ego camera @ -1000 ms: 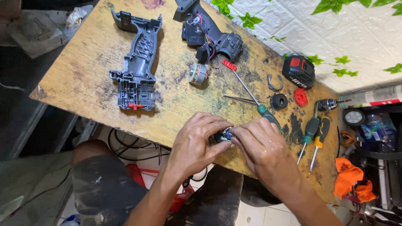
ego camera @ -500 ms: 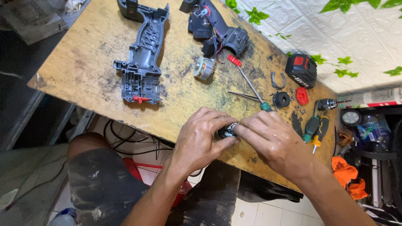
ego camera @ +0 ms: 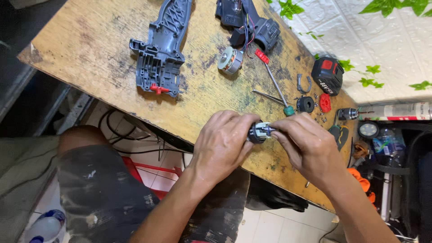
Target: The person assembles a small cylindrical mechanical component, likely a drill chuck, by hand and with a screwdriver. They insert a white plastic piece, rotate the assembly, and tighten a screw. The disassembled drill body and battery pack remain on the table.
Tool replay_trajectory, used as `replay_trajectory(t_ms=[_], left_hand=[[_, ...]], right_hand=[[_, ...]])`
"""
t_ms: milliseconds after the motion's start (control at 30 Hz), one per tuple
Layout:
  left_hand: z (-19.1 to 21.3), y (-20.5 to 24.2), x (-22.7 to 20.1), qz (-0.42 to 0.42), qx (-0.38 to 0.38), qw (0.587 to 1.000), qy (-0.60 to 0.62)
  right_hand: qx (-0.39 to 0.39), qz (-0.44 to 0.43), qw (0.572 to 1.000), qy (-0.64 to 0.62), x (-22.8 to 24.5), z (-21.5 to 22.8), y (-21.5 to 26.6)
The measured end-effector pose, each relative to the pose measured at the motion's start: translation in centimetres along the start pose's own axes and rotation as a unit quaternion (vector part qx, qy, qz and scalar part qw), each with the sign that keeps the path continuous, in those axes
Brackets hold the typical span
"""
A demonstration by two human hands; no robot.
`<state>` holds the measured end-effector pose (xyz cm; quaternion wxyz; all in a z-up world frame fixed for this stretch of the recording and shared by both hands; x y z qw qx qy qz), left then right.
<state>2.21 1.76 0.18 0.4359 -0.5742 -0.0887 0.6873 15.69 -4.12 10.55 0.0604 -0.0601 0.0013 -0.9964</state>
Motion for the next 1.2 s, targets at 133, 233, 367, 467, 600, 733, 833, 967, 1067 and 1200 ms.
replay_trajectory(t_ms=[133,233,367,467,600,733,833,967,1067,1200], left_hand=[[-0.5,-0.1,0.4,-0.012,0.013,1.0,-0.002],[-0.5,-0.3,0.3,-0.018,0.022,1.0,-0.002],[0.3,-1.1,0.1,0.005,0.045,0.998,0.03],[0.7,-1.3,0.0,0.015,0.059,0.997,0.037],[0.4,-1.2,0.1,0.012,0.065,0.998,0.022],[0.0,-1.1,0.1,0.015,0.079,0.997,0.01],[-0.5,-1.0,0.3,0.007,0.074,0.997,0.014],[-0.5,-1.2,0.2,0.006,0.076,0.997,0.02],[-0.4,-1.3,0.2,0.017,0.077,0.996,0.034],[-0.3,-1.6,0.3,0.03,0.082,0.994,0.059]], right_hand=[[-0.006,-0.001,1.0,-0.031,-0.9,-0.6,0.7],[-0.024,-0.004,0.999,-0.044,-0.9,-0.7,0.8],[-0.043,-0.034,0.996,-0.067,-1.8,-0.9,0.6],[-0.048,-0.031,0.995,-0.077,-2.2,-1.2,0.6],[-0.063,-0.041,0.991,-0.109,-2.5,-1.4,0.4],[-0.06,-0.054,0.991,-0.104,-3.0,-1.5,0.7],[-0.059,-0.08,0.987,-0.126,-2.9,-1.4,0.6],[-0.048,-0.11,0.981,-0.151,-2.8,-1.3,0.5],[-0.045,-0.096,0.984,-0.144,-2.8,-1.1,0.4],[-0.044,-0.05,0.99,-0.121,-2.3,-1.0,0.0]])
Point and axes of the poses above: each hand's wrist, its own y-axis away from the middle knuckle, its own z-axis out of the back of the hand, x = y × z, the point moved 4 cm from there along -y, towards the middle knuckle, and after that the axes turned 8 degrees about -z, right-handed, at the moved point
